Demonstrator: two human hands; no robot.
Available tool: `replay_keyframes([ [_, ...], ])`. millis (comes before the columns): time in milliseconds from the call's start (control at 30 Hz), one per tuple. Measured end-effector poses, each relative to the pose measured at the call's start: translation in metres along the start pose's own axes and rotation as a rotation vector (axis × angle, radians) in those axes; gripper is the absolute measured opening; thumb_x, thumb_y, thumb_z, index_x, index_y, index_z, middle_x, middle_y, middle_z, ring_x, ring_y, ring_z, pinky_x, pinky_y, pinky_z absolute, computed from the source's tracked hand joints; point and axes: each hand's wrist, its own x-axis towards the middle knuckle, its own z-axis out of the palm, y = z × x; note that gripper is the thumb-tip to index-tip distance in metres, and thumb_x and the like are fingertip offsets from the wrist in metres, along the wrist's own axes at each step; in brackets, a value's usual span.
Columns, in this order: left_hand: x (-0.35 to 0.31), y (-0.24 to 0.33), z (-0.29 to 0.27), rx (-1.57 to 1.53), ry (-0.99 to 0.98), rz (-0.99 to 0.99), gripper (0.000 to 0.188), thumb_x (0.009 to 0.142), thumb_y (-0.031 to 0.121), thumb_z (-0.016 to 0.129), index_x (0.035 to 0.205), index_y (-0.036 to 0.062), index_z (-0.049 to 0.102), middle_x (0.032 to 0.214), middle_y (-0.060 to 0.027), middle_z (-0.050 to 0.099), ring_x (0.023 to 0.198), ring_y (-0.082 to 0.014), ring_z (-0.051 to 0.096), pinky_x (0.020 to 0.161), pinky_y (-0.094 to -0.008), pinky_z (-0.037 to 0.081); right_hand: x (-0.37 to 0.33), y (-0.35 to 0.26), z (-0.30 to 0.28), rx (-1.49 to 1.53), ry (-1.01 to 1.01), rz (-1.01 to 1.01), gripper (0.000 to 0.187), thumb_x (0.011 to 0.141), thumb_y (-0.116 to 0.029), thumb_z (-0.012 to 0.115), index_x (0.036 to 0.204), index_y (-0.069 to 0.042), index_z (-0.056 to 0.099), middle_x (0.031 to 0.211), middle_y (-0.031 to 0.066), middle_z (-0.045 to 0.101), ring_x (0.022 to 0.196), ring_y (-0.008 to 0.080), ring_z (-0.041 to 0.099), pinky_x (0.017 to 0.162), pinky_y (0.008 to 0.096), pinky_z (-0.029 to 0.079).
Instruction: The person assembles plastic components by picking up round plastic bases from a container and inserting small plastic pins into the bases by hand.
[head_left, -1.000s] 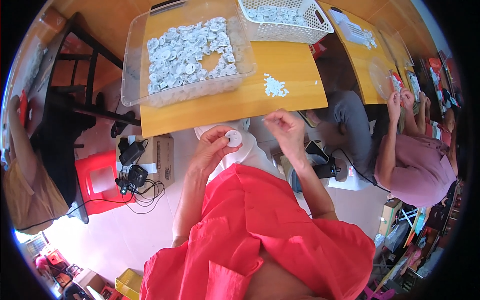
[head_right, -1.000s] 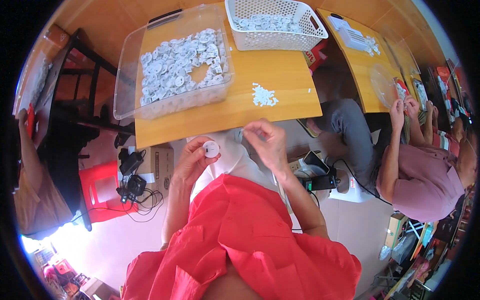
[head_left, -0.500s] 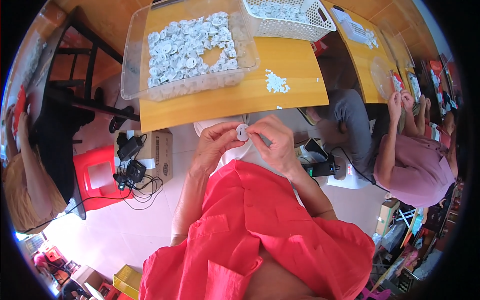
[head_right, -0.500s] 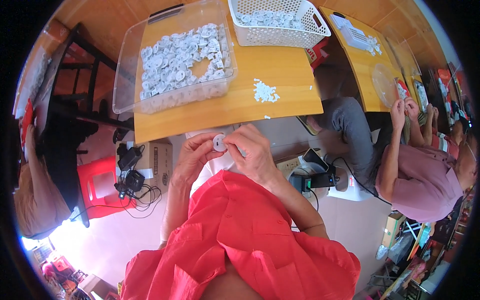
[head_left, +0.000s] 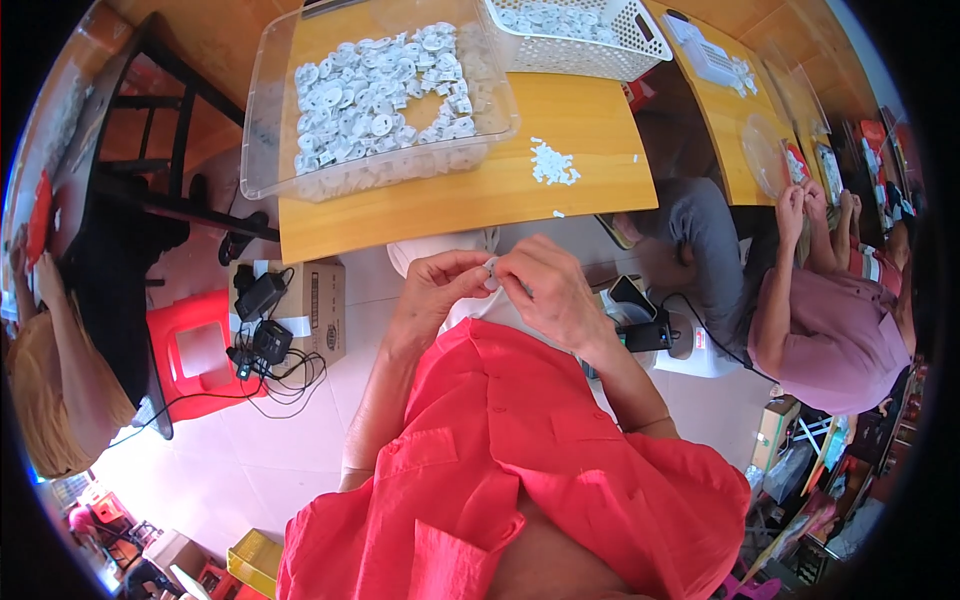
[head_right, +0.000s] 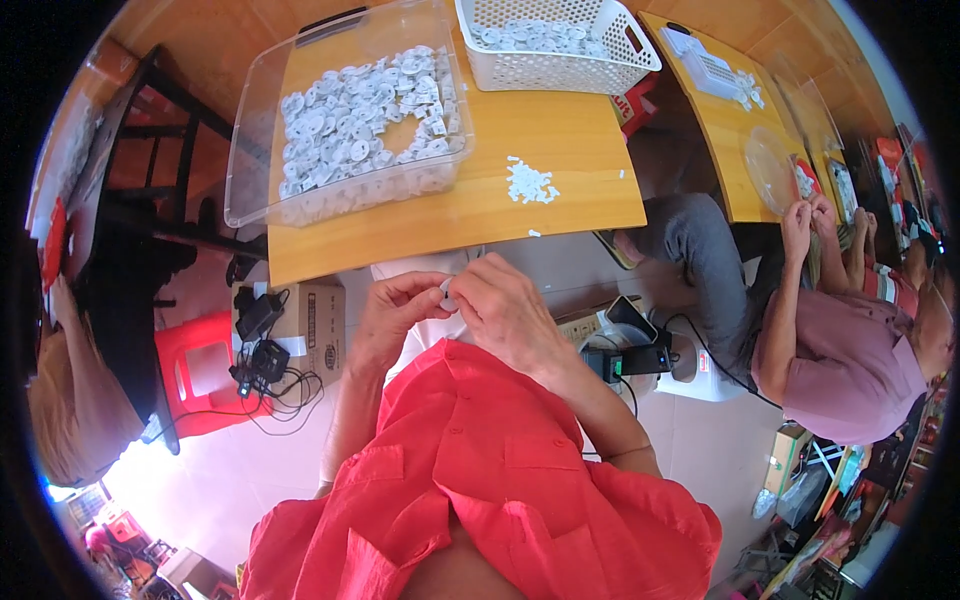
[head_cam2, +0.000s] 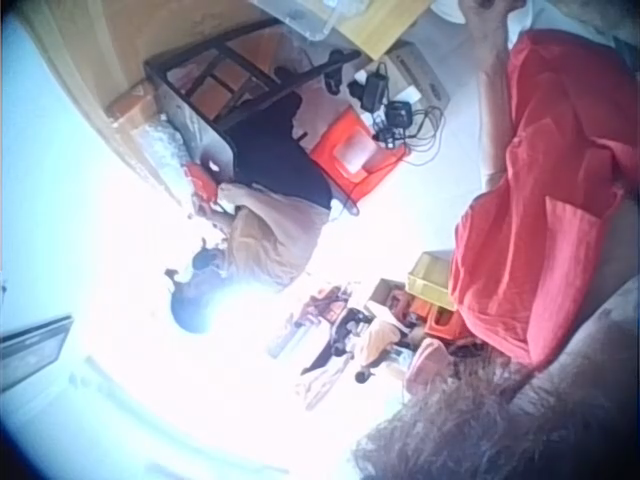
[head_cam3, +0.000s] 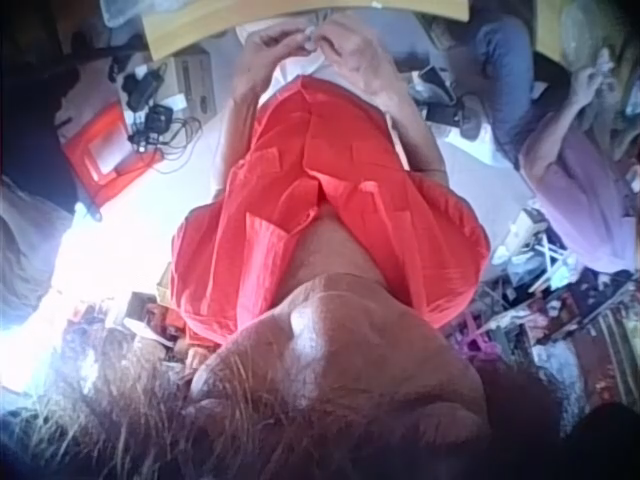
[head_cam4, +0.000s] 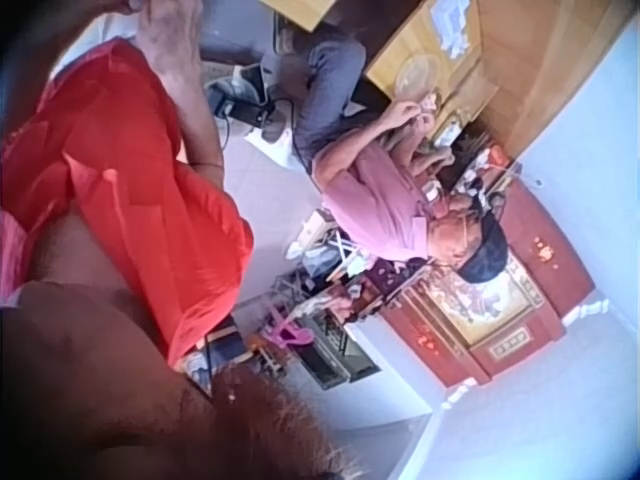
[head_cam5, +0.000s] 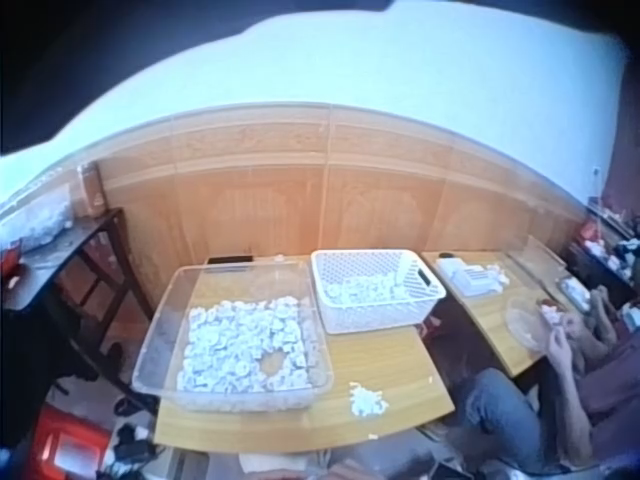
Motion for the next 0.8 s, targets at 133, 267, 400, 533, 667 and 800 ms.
replay_keyframes([
  [133, 0.0, -0.003, 0.0, -0.006, -0.009, -0.012, 0.021, 0.084, 0.01, 0.06, 0.102, -0.0004, 0.062, 0.086, -0.0071, 0.065, 0.074, -0.0117, 0.061, 0.071, -0.0248, 0.052, -0.003, 0.006, 0.002, 0.117, -0.045, 0.075, 0.011, 0.069, 0.005, 0.062, 0.077, -0.001, 0.057, 0.073, 0.0098, 0.058, 0.068, 0.0264, 0.055, 0.059, 0.033, 0.044],
  [267, 0.0, -0.002, -0.002, -0.094, 0.009, -0.053, 0.022, 0.085, 0.012, 0.06, 0.103, 0.0004, 0.062, 0.088, -0.007, 0.065, 0.077, -0.0117, 0.061, 0.071, -0.0252, 0.052, -0.004, -0.002, 0.001, 0.412, 0.043, 0.337, 0.01, 0.069, 0.003, 0.063, 0.077, -0.001, 0.058, 0.072, 0.0105, 0.059, 0.066, 0.0256, 0.056, 0.058, 0.0317, 0.044],
  [400, 0.001, -0.004, -0.001, -0.114, 0.012, -0.04, 0.022, 0.085, 0.013, 0.06, 0.103, 0.0005, 0.061, 0.089, -0.007, 0.065, 0.078, -0.0119, 0.061, 0.072, -0.0253, 0.052, -0.005, 0.002, -0.001, 0.253, 0.052, 0.217, 0.009, 0.07, 0.002, 0.064, 0.076, -0.001, 0.058, 0.071, 0.0104, 0.058, 0.064, 0.0256, 0.055, 0.056, 0.0319, 0.043],
  [533, 0.001, -0.006, 0.001, -0.124, 0.01, -0.023, 0.021, 0.085, 0.013, 0.06, 0.102, 0.0003, 0.062, 0.09, -0.0069, 0.065, 0.079, -0.0124, 0.061, 0.073, -0.0255, 0.052, -0.009, 0.005, 0.005, 0.125, 0.083, 0.091, 0.009, 0.07, 0.003, 0.061, 0.076, -0.001, 0.055, 0.07, 0.0101, 0.055, 0.064, 0.0266, 0.053, 0.055, 0.0335, 0.041],
  [667, 0.0, -0.008, 0.003, -0.141, 0.022, -0.026, 0.021, 0.085, 0.012, 0.06, 0.101, -0.0001, 0.062, 0.089, -0.0068, 0.064, 0.08, -0.0125, 0.061, 0.073, -0.0255, 0.051, -0.01, 0.006, 0.006, 0.08, 0.096, 0.04, 0.012, 0.07, 0.004, 0.06, 0.076, -0.001, 0.051, 0.069, 0.0101, 0.051, 0.064, 0.0279, 0.051, 0.055, 0.0347, 0.04],
  [800, -0.002, -0.009, 0.005, -0.139, 0.038, -0.037, 0.02, 0.085, 0.012, 0.06, 0.101, -0.0006, 0.062, 0.089, -0.0069, 0.064, 0.08, -0.0126, 0.061, 0.073, -0.0259, 0.052, -0.012, 0.006, 0.009, 0.071, 0.105, 0.024, 0.013, 0.069, 0.004, 0.06, 0.075, -0.002, 0.05, 0.069, 0.0102, 0.05, 0.064, 0.0279, 0.051, 0.055, 0.0348, 0.04],
])
